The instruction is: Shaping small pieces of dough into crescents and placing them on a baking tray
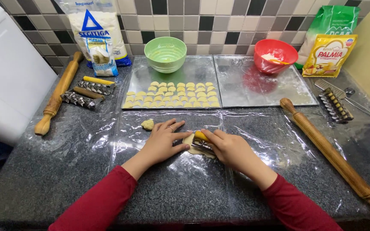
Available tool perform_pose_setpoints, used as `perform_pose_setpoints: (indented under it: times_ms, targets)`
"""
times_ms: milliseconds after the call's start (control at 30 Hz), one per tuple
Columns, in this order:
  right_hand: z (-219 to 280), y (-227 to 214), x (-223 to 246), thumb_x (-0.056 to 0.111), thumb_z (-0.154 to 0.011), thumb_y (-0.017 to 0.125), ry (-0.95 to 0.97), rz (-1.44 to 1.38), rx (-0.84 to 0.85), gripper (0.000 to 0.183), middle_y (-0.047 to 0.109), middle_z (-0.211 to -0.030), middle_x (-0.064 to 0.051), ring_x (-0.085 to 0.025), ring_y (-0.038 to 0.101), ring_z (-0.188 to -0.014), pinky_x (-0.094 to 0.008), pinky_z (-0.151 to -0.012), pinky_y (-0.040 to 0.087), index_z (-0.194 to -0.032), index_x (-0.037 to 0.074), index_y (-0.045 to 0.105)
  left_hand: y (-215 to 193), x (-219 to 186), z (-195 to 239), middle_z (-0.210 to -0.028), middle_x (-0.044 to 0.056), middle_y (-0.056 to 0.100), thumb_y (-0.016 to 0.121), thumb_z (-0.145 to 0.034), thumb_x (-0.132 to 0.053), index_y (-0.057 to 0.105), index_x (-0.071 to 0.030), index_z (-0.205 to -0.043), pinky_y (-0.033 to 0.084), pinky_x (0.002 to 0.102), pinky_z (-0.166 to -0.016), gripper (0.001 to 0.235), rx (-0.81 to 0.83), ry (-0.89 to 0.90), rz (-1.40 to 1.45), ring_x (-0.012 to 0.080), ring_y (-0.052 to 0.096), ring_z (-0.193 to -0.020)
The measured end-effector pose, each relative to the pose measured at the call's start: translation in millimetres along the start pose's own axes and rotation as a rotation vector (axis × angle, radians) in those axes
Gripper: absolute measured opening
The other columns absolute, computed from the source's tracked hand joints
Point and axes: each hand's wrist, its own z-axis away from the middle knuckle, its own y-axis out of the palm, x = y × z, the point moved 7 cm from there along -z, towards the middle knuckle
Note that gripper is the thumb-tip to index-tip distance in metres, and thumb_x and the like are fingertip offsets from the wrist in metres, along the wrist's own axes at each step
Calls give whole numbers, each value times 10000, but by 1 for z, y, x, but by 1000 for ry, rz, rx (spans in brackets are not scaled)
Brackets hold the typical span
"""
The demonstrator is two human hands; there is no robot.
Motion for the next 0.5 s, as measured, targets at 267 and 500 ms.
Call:
perform_pose_setpoints:
  times_ms: [267, 500]
  targets:
    - [1, 2, 8, 238, -937, 581, 2, 129, 14, 397, 589, -817, 6, -267, 708, -627, -395, -536, 573, -1331, 192, 564, -2, -3, 1, -1567, -3, 457, 572, -919, -636, 612, -417, -1355, 246, 543, -1169, 490, 22, -19, -7, 305, 310, -1503]
    - [4, 1, 11, 220, -945, 560, 1, 154, -3, 377, 580, -805, 8, -249, 712, -604, -371, -520, 565, -1319, 172, 581, -3, -4, 1, -1573, 2, 446, 574, -921, -626, 604, -412, -1364, 235, 559, -1171, 493, 32, -24, -12, 317, 299, -1504]
